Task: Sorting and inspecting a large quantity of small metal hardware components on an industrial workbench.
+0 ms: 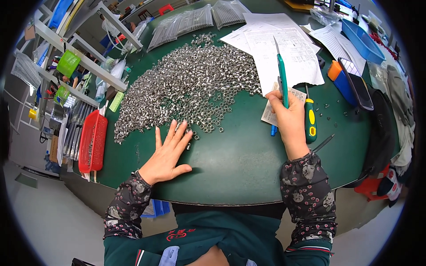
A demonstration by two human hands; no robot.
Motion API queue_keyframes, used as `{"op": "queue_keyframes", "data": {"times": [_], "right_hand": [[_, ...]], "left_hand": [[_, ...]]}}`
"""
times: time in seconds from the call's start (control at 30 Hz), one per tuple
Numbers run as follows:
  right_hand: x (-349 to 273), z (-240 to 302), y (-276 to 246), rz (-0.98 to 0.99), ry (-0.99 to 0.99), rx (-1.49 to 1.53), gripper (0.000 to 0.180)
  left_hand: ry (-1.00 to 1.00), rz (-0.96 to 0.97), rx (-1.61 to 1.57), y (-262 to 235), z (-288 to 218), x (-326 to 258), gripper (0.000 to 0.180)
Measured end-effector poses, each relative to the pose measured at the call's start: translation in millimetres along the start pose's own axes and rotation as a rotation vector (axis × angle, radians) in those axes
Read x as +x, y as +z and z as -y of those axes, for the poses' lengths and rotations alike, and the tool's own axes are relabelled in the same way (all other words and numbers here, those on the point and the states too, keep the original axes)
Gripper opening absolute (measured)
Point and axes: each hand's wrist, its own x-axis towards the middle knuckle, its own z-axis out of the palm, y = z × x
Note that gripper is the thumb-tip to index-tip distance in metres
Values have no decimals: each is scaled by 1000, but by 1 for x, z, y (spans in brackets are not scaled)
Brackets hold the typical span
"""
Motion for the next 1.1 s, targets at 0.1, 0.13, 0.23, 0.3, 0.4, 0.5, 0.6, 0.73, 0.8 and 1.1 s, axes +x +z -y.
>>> {"op": "queue_keyframes", "data": {"times": [0.1, 0.13, 0.23, 0.3, 0.4, 0.5, 0.6, 0.73, 0.8, 1.1], "right_hand": [[0, -2, 0, 18, -8, -7, 11], [0, -2, 0, 15, -6, -3, 11], [0, -2, 1, 16, -3, 13, 11], [0, -2, 0, 11, -1, 22, 11], [0, -3, -1, 14, -6, 19, 11], [-1, -3, 0, 11, 1, 35, 11], [1, -3, 1, 19, -2, 4, 11], [4, -10, 0, -1, -39, 14, 9], [4, -8, 1, -5, -31, 32, 9], [0, -2, 0, 8, -3, 30, 11]], "left_hand": [[16, 4, -19, 3, -3, -1, 86], [13, 3, -20, 4, -3, 1, 86], [16, -41, -63, 7, -3, 6, 87], [15, -32, -39, 10, -5, 11, 88], [13, -49, -55, 12, -6, 16, 89], [30, -58, -69, 10, -11, 12, 89], [68, -13, -71, 9, -19, 11, 89], [62, -11, -83, 8, -14, 21, 86], [64, -14, -87, 8, -11, 26, 86], [95, -6, -63, 10, -22, 24, 88]]}}
